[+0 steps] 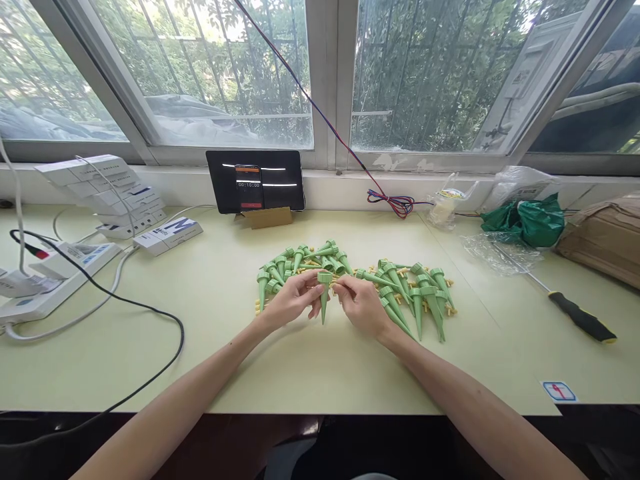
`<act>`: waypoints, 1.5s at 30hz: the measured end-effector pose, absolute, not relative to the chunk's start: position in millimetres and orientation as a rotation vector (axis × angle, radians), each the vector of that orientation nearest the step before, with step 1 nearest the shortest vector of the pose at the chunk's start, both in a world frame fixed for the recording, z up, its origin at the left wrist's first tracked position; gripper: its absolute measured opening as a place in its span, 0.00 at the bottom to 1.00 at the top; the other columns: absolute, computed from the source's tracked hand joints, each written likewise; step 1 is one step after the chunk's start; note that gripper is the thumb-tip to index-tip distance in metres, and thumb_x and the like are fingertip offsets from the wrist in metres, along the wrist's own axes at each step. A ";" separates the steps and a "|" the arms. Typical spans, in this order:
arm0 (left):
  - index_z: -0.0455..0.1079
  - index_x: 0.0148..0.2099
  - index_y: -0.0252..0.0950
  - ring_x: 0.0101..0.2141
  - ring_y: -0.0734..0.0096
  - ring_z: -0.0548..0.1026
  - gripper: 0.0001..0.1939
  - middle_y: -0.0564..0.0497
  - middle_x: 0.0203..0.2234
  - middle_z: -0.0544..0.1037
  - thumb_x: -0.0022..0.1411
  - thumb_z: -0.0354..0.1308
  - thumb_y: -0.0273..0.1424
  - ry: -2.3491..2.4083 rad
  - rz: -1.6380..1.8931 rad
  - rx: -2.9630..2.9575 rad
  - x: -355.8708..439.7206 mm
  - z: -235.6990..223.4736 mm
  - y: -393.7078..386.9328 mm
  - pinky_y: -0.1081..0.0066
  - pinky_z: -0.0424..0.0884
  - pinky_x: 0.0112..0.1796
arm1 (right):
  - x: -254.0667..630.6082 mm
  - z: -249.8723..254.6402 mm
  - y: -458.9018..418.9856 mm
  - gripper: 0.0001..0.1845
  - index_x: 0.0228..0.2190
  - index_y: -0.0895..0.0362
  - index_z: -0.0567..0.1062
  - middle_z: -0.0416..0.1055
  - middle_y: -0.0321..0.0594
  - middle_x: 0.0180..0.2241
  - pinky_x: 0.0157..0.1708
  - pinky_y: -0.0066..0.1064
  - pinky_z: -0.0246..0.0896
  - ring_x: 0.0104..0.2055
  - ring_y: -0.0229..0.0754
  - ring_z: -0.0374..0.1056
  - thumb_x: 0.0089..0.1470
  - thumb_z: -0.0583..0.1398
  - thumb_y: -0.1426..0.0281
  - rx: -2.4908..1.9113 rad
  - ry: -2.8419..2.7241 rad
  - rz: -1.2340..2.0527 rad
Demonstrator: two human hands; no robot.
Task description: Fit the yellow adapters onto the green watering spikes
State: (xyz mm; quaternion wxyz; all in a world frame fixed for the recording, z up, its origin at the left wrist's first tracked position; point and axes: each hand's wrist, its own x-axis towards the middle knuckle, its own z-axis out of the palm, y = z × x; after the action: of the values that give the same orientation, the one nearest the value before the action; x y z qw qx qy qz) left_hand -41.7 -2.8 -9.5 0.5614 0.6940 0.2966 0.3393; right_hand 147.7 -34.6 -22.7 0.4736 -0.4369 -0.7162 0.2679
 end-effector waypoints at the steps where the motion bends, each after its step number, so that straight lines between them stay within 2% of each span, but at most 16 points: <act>1: 0.67 0.53 0.32 0.17 0.78 0.69 0.18 0.56 0.22 0.69 0.68 0.56 0.40 0.699 0.799 1.636 -41.6 -9.2 -3.1 0.74 0.66 0.21 | 147.8 -22.7 -34.8 0.15 0.24 0.56 0.68 0.61 0.31 0.20 0.25 0.27 0.50 0.22 0.35 0.54 0.63 0.54 0.68 -1.076 -1.748 0.673; 11: 0.67 0.50 0.33 0.19 0.77 0.69 0.17 0.56 0.23 0.67 0.68 0.56 0.41 0.696 0.785 1.620 -42.3 -11.9 -1.9 0.74 0.66 0.21 | 148.1 -22.4 -33.9 0.15 0.24 0.56 0.68 0.62 0.33 0.21 0.25 0.27 0.51 0.23 0.35 0.55 0.63 0.54 0.67 -1.074 -1.748 0.679; 17: 0.65 0.44 0.34 0.18 0.78 0.68 0.13 0.58 0.21 0.67 0.68 0.55 0.41 0.713 0.771 1.607 -41.7 -8.9 -3.3 0.74 0.65 0.22 | 147.9 -20.8 -34.8 0.16 0.24 0.56 0.69 0.62 0.33 0.21 0.25 0.28 0.50 0.23 0.35 0.55 0.63 0.54 0.66 -1.083 -1.750 0.677; 22: 0.65 0.41 0.34 0.18 0.80 0.68 0.13 0.53 0.26 0.72 0.68 0.56 0.40 0.709 0.744 1.540 -39.7 -6.8 -4.4 0.74 0.66 0.23 | 146.8 -19.0 -35.2 0.16 0.24 0.56 0.69 0.59 0.31 0.19 0.24 0.28 0.48 0.21 0.34 0.52 0.63 0.54 0.65 -1.106 -1.727 0.724; 26: 0.67 0.42 0.34 0.19 0.81 0.67 0.13 0.49 0.30 0.75 0.67 0.57 0.40 0.700 0.731 1.489 -39.6 -9.3 -3.3 0.74 0.66 0.23 | 146.2 -18.3 -36.0 0.17 0.24 0.56 0.69 0.57 0.31 0.18 0.23 0.28 0.47 0.20 0.34 0.50 0.63 0.53 0.62 -1.128 -1.700 0.786; 34: 0.70 0.48 0.33 0.19 0.80 0.67 0.16 0.52 0.27 0.71 0.67 0.58 0.41 0.694 0.742 1.461 -39.9 -10.2 -2.4 0.75 0.67 0.22 | 145.8 -18.4 -35.9 0.18 0.24 0.56 0.68 0.59 0.31 0.18 0.22 0.28 0.48 0.20 0.34 0.52 0.63 0.53 0.60 -1.140 -1.685 0.844; 39: 0.69 0.50 0.33 0.18 0.80 0.68 0.19 0.50 0.29 0.74 0.65 0.59 0.41 0.728 0.751 1.487 -39.6 -11.9 -2.6 0.75 0.66 0.20 | 145.1 -20.2 -35.6 0.19 0.25 0.56 0.69 0.58 0.30 0.18 0.22 0.27 0.48 0.20 0.34 0.51 0.64 0.53 0.60 -1.112 -1.707 0.819; 45: 0.68 0.53 0.34 0.16 0.81 0.66 0.22 0.51 0.27 0.75 0.62 0.63 0.41 0.801 0.851 1.466 -40.4 -5.9 -0.3 0.78 0.63 0.17 | 145.1 -22.3 -36.1 0.19 0.31 0.56 0.71 0.62 0.32 0.20 0.24 0.27 0.53 0.21 0.35 0.58 0.65 0.51 0.56 -1.103 -1.682 0.843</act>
State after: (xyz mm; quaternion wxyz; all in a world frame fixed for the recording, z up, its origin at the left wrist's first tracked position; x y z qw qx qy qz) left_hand -40.4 -0.3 -5.9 0.5917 0.6304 0.3442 0.3661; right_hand 145.1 -36.1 -22.3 0.4621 -0.4485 -0.6840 0.3427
